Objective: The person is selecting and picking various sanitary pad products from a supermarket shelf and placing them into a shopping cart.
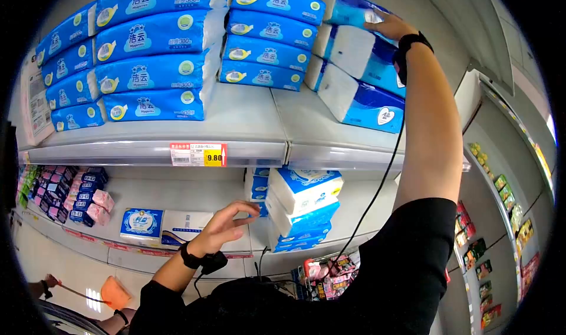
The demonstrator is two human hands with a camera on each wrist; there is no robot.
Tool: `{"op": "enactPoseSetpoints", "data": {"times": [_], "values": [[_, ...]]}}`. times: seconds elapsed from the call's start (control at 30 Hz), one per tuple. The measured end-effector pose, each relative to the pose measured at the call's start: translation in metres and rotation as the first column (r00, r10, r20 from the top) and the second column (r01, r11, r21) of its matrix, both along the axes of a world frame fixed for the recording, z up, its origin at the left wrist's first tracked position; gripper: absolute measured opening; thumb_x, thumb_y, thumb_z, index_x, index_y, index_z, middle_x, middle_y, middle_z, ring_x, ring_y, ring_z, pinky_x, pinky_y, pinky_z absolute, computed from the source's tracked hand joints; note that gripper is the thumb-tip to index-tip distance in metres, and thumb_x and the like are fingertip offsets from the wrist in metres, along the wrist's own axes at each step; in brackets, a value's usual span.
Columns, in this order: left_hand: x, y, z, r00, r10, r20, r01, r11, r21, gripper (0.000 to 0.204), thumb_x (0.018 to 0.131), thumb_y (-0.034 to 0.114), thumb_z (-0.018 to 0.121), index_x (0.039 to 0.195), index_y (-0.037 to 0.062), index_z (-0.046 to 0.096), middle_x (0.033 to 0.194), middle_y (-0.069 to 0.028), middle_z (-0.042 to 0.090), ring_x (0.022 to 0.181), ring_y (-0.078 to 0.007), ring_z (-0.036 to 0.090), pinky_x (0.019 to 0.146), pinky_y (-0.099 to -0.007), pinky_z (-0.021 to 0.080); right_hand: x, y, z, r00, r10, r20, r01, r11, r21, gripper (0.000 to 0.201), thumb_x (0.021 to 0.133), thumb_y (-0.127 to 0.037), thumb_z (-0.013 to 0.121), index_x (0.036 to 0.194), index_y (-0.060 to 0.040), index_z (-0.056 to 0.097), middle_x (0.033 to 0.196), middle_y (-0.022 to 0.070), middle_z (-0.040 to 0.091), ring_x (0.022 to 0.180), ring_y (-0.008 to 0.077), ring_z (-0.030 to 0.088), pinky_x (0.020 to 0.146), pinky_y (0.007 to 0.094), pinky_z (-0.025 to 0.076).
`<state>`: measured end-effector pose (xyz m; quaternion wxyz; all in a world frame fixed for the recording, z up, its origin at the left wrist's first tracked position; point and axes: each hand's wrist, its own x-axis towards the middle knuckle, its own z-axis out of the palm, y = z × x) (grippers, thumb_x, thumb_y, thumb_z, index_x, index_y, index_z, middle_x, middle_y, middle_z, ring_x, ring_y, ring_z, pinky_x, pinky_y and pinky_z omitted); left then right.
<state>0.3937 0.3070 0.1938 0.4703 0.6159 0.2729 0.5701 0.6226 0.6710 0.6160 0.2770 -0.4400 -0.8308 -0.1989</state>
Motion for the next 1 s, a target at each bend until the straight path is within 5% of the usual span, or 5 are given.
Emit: {"op": "enactPoseSetpoints", "data": {"times": [0.23,0.6,0.63,0.73,1.0], "values": [[-0.018,-0.015,-0.011,0.993,0.096,0.069,-0.093,0.994,-0.055,0.036,0.087,0.019,0.058,0.119,0.0049,0.051,0.125,-0.0088,0.044,0.124,-0.0213,0.041,0.106,-0.0428,0.031,-0.009,0.010,-0.002,0.982,0.188,0.010,-0.175,0.928,-0.328,0.065,0.083,-0.056,0.054,0.129,-0.0104,0.053,0.134,0.0125,0.049,0.124,0.0258,0.045,0.106,0.0344,0.030],[-0.020,-0.033,-0.052,0.916,0.353,-0.191,-0.384,0.908,-0.167,0.029,0.086,0.018,0.063,0.111,0.0080,0.056,0.112,-0.0057,0.054,0.113,-0.0174,0.049,0.100,-0.0413,0.037,-0.021,-0.217,-0.166,0.581,0.764,-0.282,-0.532,0.618,0.578,0.032,0.091,-0.029,0.057,0.099,0.0007,0.064,0.102,0.0133,0.059,0.093,0.0262,0.060,0.087,0.0400,0.049],[-0.023,-0.037,-0.061,0.912,0.366,-0.185,-0.400,0.892,-0.211,0.029,0.086,0.018,0.063,0.111,0.0080,0.056,0.112,-0.0057,0.054,0.113,-0.0174,0.049,0.100,-0.0413,0.037,-0.012,-0.242,-0.199,0.829,0.482,-0.282,-0.212,0.739,0.640,0.029,0.092,-0.021,0.055,0.105,0.0038,0.060,0.105,0.0147,0.058,0.093,0.0264,0.061,0.083,0.0378,0.053],[-0.032,-0.044,-0.096,0.865,0.416,-0.279,-0.493,0.810,-0.319,0.030,0.083,0.021,0.066,0.108,0.0066,0.058,0.109,-0.0057,0.056,0.107,-0.0170,0.053,0.093,-0.0377,0.043,0.017,-0.247,-0.322,0.087,0.950,-0.300,-0.970,0.150,0.193,0.037,0.090,-0.026,0.047,0.106,0.0069,0.055,0.105,0.0320,0.057,0.092,0.0457,0.057,0.087,0.0619,0.043],[-0.127,-0.094,-0.236,0.320,0.843,-0.432,-0.932,0.199,-0.302,0.051,0.072,0.026,0.075,0.110,-0.0015,0.055,0.109,-0.0138,0.056,0.101,-0.0240,0.054,0.086,-0.0338,0.044,-0.054,-0.293,-0.499,0.567,0.013,-0.824,-0.774,0.350,-0.527,0.017,0.086,0.000,0.058,0.102,0.0032,0.058,0.100,0.0087,0.063,0.092,0.0137,0.058,0.083,0.0255,0.044]]}}
